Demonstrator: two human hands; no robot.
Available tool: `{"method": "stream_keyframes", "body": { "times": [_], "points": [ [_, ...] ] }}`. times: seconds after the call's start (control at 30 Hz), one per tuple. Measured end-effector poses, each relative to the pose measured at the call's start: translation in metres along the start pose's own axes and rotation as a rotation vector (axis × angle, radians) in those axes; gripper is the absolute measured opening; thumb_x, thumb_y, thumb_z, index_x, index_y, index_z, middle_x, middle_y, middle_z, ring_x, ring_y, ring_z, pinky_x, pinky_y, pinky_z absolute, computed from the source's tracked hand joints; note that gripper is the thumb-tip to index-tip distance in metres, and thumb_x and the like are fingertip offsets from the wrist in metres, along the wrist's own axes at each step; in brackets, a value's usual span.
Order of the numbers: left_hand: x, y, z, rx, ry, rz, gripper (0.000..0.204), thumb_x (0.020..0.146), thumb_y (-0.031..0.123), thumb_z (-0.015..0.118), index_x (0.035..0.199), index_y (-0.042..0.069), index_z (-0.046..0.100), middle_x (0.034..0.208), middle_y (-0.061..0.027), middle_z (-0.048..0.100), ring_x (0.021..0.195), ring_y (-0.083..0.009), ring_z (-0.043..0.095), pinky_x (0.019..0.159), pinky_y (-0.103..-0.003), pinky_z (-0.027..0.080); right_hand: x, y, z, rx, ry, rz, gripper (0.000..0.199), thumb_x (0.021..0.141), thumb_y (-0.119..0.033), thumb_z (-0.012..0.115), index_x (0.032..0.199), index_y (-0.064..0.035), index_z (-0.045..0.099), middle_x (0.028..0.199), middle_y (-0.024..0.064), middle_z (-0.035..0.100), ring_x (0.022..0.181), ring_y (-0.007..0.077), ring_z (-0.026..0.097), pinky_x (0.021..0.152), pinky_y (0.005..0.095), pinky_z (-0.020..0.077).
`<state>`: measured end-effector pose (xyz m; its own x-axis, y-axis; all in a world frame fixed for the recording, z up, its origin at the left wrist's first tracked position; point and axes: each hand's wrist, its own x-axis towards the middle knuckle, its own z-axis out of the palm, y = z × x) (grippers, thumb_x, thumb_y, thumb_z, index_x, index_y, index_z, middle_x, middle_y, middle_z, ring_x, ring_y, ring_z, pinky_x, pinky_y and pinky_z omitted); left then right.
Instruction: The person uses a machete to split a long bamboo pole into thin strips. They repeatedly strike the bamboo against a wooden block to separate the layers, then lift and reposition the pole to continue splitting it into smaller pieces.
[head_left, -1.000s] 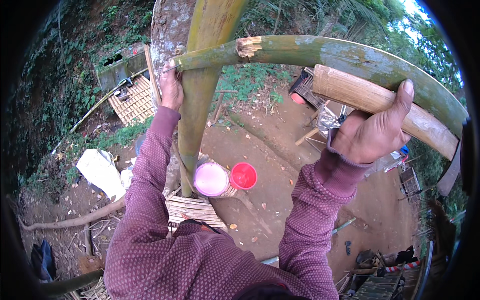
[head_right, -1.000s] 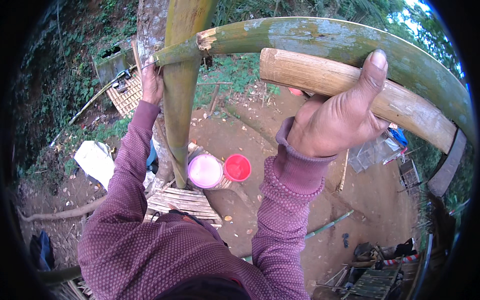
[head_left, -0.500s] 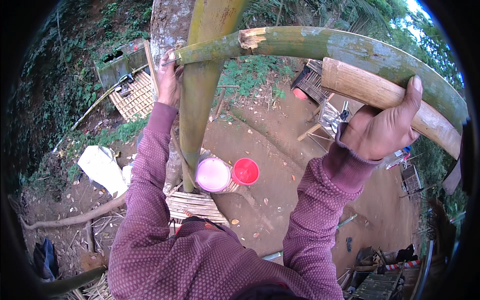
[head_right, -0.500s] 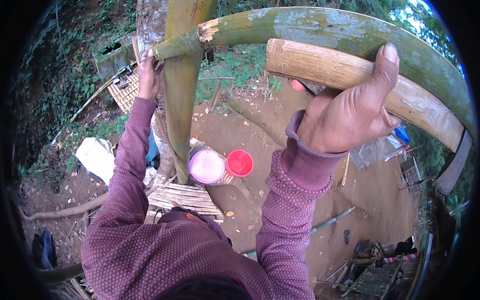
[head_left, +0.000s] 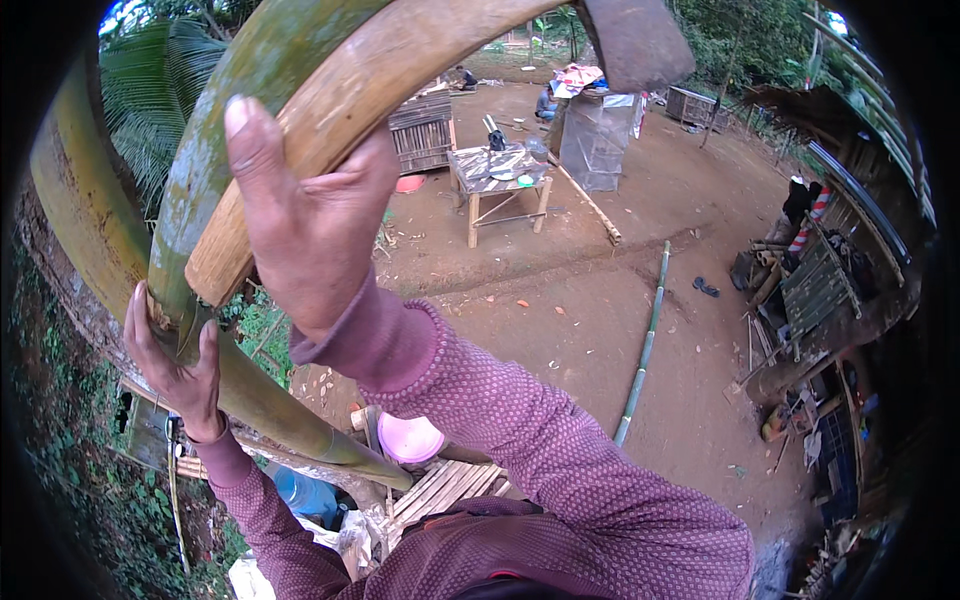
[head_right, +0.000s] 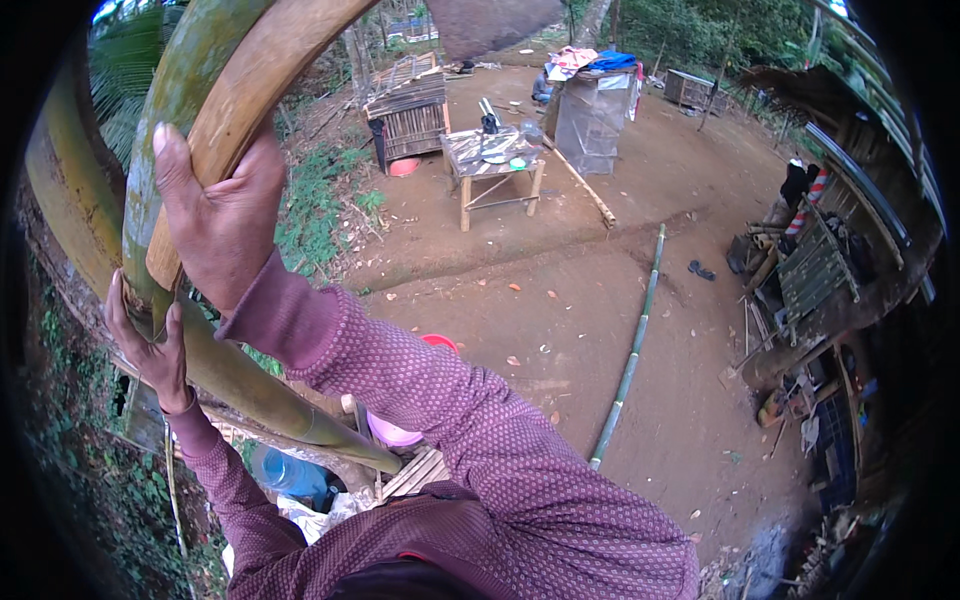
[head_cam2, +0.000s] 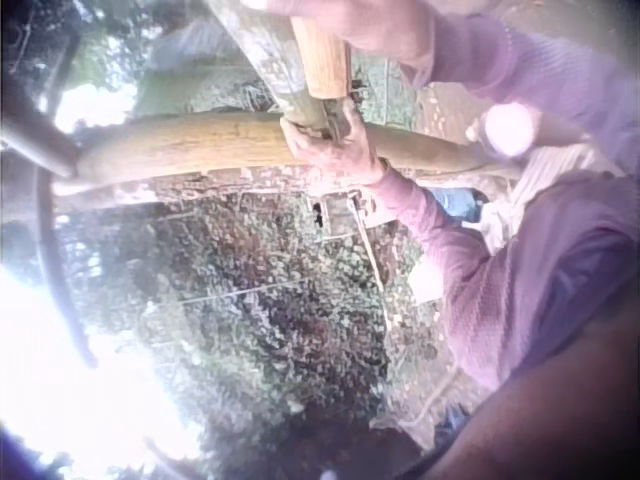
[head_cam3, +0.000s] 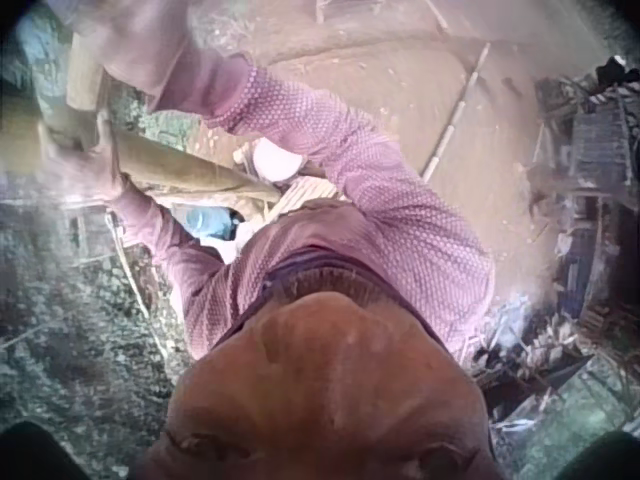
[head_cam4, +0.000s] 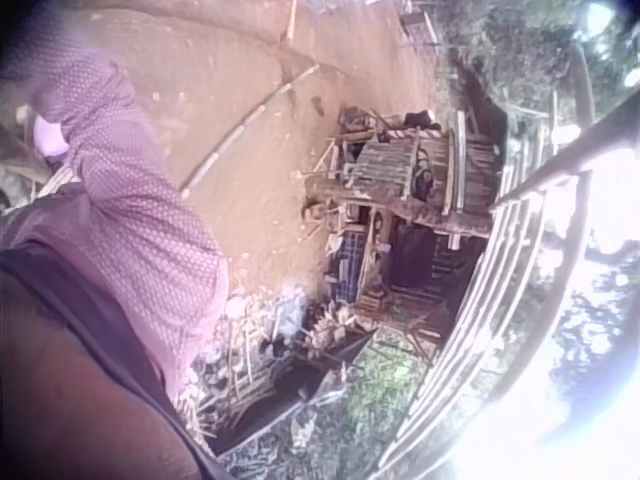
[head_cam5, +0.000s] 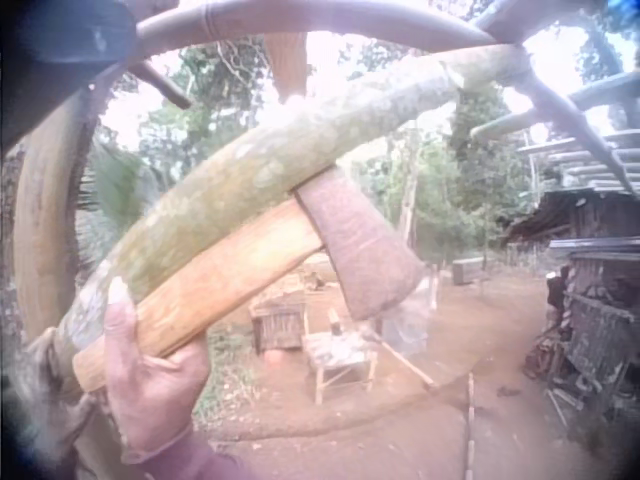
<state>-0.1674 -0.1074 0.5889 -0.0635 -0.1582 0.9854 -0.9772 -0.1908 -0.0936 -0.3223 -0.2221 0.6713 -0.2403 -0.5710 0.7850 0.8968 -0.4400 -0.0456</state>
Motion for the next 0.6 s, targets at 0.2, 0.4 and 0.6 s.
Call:
{"method": "stream_keyframes", "body": {
  "times": [0.2,0.4,0.6],
  "points": [
    [0.012,-0.026,0.02,-0.265,-0.141,-0.155,0.067,0.077,0.029,0.065,0.132,0.002,0.039,0.127,-0.0157,0.049,0.113,-0.0296,0.051,0.095,-0.038,0.04,-0.001,-0.003,-0.003,0.0,0.026,0.054,0.017,0.085,-0.006,0.06,0.096,0.0017,0.051,0.085,0.0032,0.058,0.074,0.0069,0.054,0.061,0.0217,0.0452],
    [0.018,-0.025,0.017,-0.066,-0.091,-0.113,0.058,0.084,0.03,0.055,0.132,0.003,0.039,0.125,-0.0174,0.05,0.11,-0.0347,0.051,0.09,-0.04,0.042,-0.001,-0.004,-0.005,0.0,-0.052,0.199,0.019,0.086,-0.01,0.06,0.1,0.0014,0.055,0.087,0.0027,0.061,0.077,0.0057,0.055,0.066,0.022,0.0462],
    [0.017,-0.028,0.023,-0.041,-0.118,-0.107,0.056,0.082,0.015,0.056,0.133,0.003,0.037,0.128,-0.0177,0.048,0.114,-0.0366,0.048,0.093,-0.04,0.04,0.002,-0.008,-0.008,-0.015,-0.044,0.208,0.02,0.087,-0.013,0.061,0.1,0.0015,0.057,0.089,0.0031,0.062,0.079,0.0065,0.056,0.067,0.0224,0.0471]
  ]
}}
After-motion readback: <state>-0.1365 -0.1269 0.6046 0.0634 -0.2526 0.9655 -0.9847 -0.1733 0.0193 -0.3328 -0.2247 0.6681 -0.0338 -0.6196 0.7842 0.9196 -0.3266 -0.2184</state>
